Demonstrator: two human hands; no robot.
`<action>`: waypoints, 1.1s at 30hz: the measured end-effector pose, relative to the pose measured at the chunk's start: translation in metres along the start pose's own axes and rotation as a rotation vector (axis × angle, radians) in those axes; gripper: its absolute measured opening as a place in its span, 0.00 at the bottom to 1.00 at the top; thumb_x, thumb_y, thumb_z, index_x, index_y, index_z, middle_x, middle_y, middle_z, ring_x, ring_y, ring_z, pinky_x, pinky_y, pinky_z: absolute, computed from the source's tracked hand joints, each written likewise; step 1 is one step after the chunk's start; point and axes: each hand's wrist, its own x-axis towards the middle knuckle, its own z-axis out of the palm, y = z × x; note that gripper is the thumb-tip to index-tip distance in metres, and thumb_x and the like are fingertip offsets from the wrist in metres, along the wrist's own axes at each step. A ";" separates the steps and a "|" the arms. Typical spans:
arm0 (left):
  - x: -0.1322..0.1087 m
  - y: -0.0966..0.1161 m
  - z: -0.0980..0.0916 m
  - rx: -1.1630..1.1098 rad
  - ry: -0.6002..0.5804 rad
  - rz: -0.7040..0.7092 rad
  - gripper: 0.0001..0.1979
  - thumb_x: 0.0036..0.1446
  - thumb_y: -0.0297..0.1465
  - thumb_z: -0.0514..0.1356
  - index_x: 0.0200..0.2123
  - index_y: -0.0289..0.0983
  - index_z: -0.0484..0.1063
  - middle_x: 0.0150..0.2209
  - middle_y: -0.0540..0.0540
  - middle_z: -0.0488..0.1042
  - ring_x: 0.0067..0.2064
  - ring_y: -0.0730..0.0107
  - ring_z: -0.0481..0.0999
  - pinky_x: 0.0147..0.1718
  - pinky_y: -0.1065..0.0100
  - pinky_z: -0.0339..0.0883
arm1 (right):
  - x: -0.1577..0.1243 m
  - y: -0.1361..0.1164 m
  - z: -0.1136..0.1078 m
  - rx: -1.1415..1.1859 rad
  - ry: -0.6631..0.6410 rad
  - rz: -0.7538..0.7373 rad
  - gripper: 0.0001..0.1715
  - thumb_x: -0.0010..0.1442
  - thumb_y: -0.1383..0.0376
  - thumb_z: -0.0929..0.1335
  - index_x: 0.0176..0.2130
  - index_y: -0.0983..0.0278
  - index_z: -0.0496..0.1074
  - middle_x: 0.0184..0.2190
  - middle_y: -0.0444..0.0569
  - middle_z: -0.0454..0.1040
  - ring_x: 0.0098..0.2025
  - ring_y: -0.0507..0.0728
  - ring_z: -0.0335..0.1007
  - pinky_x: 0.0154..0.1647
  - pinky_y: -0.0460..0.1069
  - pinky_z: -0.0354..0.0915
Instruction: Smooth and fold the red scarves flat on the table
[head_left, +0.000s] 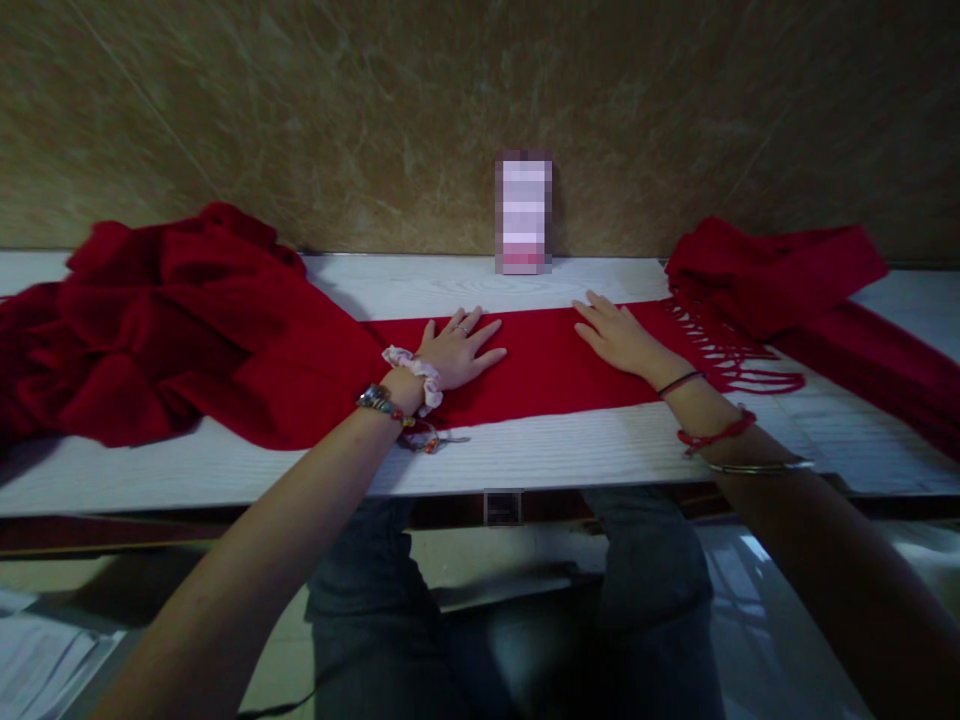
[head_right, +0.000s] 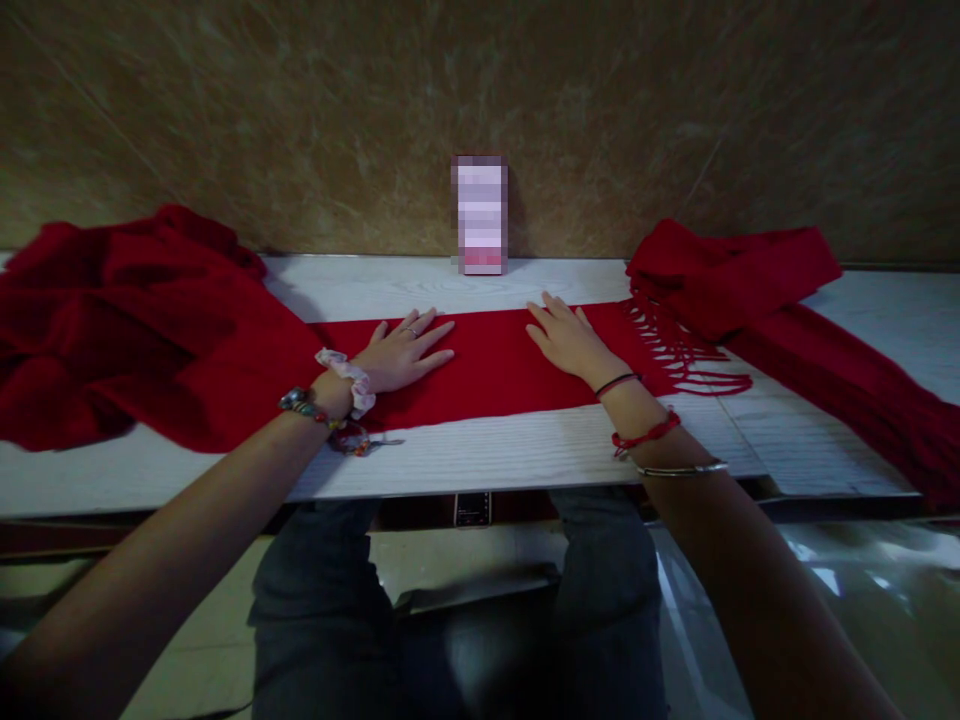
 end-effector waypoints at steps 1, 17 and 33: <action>0.000 0.000 0.000 -0.001 0.000 -0.002 0.28 0.61 0.48 0.38 0.63 0.46 0.45 0.65 0.45 0.38 0.64 0.53 0.40 0.56 0.42 0.40 | 0.000 -0.008 0.000 0.016 -0.017 -0.071 0.29 0.63 0.57 0.53 0.61 0.62 0.53 0.64 0.54 0.46 0.64 0.63 0.42 0.60 0.64 0.47; -0.002 0.000 0.001 0.002 0.011 0.010 0.27 0.62 0.46 0.38 0.62 0.46 0.45 0.65 0.46 0.41 0.64 0.53 0.41 0.56 0.42 0.41 | -0.003 0.053 0.009 -0.045 -0.054 0.102 0.32 0.62 0.50 0.51 0.61 0.59 0.53 0.63 0.53 0.50 0.63 0.66 0.44 0.58 0.69 0.47; -0.002 0.001 0.000 0.025 0.008 -0.002 0.27 0.62 0.45 0.38 0.63 0.46 0.44 0.65 0.45 0.40 0.64 0.54 0.41 0.56 0.43 0.42 | 0.009 -0.035 0.003 -0.032 -0.103 -0.264 0.29 0.63 0.56 0.52 0.61 0.60 0.52 0.64 0.49 0.49 0.64 0.60 0.42 0.61 0.62 0.45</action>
